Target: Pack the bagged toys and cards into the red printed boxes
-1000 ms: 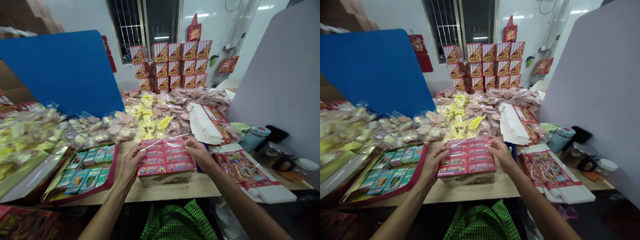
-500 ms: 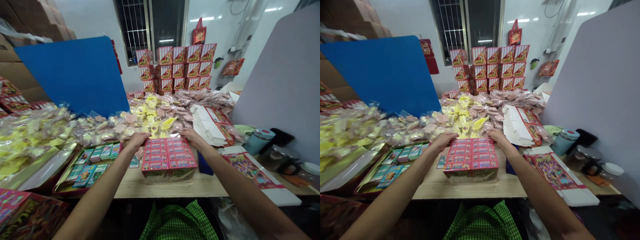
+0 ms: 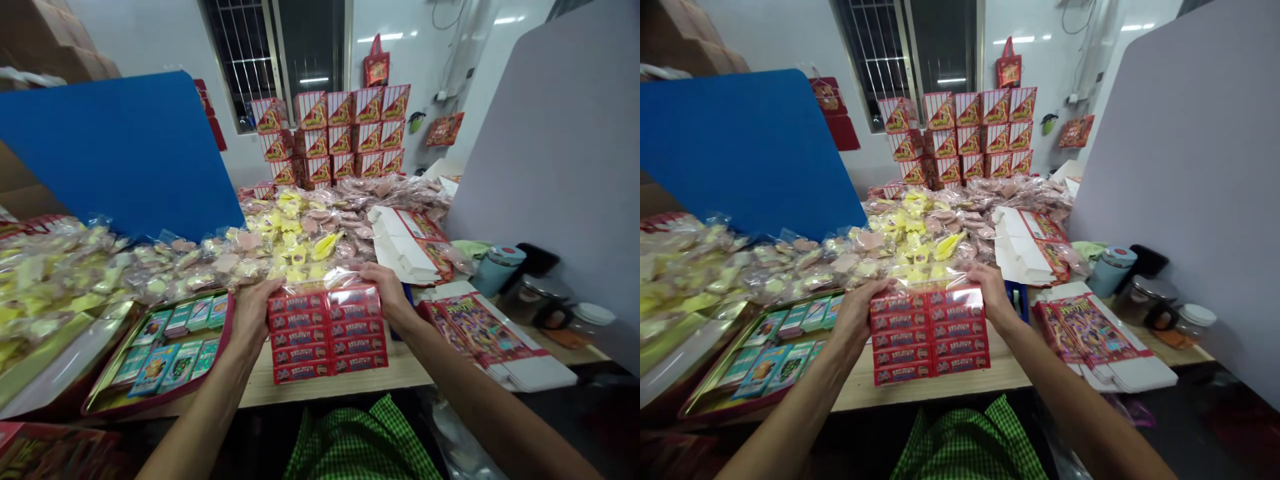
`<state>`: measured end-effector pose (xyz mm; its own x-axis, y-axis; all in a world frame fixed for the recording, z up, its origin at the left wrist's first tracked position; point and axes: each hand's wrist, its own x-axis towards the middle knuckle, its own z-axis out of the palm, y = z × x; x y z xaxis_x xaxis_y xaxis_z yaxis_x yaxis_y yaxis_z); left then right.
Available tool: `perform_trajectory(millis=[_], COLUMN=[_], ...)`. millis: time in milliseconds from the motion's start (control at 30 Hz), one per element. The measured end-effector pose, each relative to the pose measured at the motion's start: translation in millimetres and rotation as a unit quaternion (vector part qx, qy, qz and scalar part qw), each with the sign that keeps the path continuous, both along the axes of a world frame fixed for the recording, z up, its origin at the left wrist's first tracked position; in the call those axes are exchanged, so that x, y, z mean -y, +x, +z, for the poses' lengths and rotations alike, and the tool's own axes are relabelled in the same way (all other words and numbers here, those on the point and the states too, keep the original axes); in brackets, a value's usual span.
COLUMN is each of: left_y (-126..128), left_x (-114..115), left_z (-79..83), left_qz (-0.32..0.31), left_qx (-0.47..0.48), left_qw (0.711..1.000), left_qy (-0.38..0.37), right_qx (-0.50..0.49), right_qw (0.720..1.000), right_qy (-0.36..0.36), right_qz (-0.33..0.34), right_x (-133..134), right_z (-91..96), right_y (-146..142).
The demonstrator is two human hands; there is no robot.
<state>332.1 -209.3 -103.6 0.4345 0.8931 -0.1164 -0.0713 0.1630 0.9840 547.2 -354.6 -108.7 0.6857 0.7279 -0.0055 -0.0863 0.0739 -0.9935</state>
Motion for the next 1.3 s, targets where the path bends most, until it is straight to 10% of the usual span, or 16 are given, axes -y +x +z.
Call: perform_trajectory(millis=[167, 300, 500, 633, 833, 933, 1133, 1300], left_y=[-51, -60, -50, -51, -53, -68, -89, -70], left_x=[32, 38, 23, 27, 48, 61, 100, 107], left_z=[-22.6, -43.2, -42.4, -37.8, -16.8, -3.8, 12.1, 16.6], left_qz=[-0.024, -0.010, 0.005, 0.015, 0.028, 0.110, -0.070, -0.040], left_qx=[-0.016, -0.037, -0.014, 0.002, 0.011, 0.010, -0.046, 0.088], left_qw=[0.976, 0.977, 0.986, 0.981, 0.974, 0.977, 0.996, 0.982], left_qy=[0.214, 0.211, 0.168, 0.192, 0.226, 0.181, -0.031, -0.162], right_qx=[0.166, 0.301, 0.478, 0.643, 0.694, 0.732, 0.783, 0.795], right_qw=[0.985, 0.948, 0.866, 0.754, 0.701, 0.671, 0.602, 0.579], right_qy=[0.044, -0.025, -0.111, -0.133, -0.061, -0.006, 0.145, 0.168], right_qz=[0.029, 0.100, 0.094, -0.012, 0.155, 0.116, 0.048, 0.067], right_x=[57, 74, 44, 25, -13, -18, -3, -1], right_z=[-9.1, -8.9, 1.0, 18.5, 41.1, 36.7, 31.1, 31.2], right_y=[-33, -44, -17, -33, -113, -130, -136, -135])
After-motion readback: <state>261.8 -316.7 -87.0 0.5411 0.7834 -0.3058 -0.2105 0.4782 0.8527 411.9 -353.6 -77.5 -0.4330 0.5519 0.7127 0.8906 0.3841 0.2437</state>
